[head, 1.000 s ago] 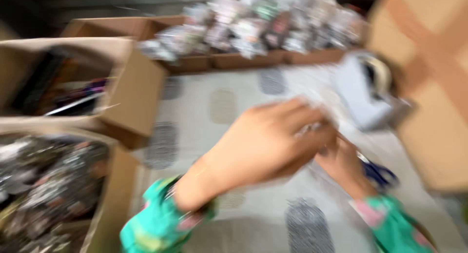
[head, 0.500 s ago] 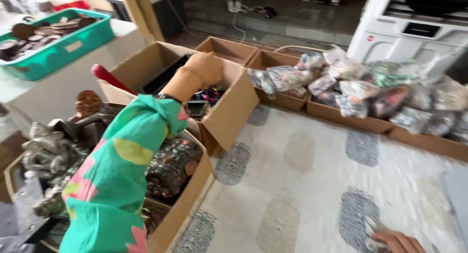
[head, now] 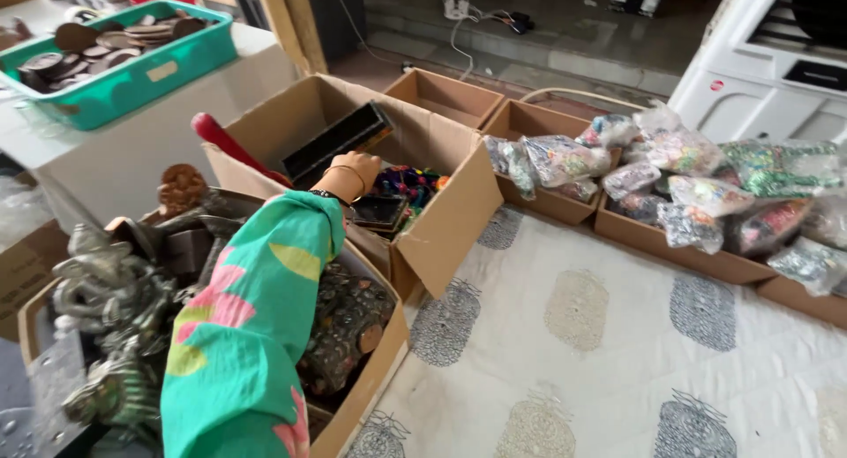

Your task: Cleaning a decorative elephant figurine with a cloth and adhesive tape.

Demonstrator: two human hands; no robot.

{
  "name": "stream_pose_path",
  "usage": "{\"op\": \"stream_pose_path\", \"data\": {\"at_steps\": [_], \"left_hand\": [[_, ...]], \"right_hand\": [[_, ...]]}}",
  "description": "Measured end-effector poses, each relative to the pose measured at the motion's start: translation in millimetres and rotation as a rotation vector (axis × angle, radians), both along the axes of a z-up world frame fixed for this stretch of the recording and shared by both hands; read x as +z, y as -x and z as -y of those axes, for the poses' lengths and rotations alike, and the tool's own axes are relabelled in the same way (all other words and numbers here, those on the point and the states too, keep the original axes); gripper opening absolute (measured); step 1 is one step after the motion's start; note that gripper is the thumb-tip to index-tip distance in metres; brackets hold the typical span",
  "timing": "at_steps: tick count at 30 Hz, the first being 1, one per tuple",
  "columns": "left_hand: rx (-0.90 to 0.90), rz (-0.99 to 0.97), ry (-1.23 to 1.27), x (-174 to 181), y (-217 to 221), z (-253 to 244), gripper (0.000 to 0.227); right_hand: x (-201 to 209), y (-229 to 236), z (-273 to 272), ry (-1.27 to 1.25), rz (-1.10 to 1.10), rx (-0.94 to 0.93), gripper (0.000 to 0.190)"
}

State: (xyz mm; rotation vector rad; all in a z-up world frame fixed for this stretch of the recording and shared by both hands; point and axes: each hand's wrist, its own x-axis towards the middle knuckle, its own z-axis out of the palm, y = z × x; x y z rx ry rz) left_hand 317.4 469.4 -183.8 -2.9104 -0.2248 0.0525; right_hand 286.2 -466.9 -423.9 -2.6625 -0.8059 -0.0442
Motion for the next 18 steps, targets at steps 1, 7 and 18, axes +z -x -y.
{"op": "stream_pose_path", "data": {"at_steps": [1,7,18], "left_hand": [[-0.013,-0.006,0.005,-4,-4,5,0.031],[0.293,0.021,0.011,-10,-19,15,0.048],[0.069,-0.002,-0.172,68,9,35,0.045]], "right_hand": [[1,7,5,-0.011,-0.013,-0.005,0.028],[-17,9,31,-0.085,-0.064,0.0,0.027],[-24,89,-5,-0.224,-0.141,0.013,0.026]]}}
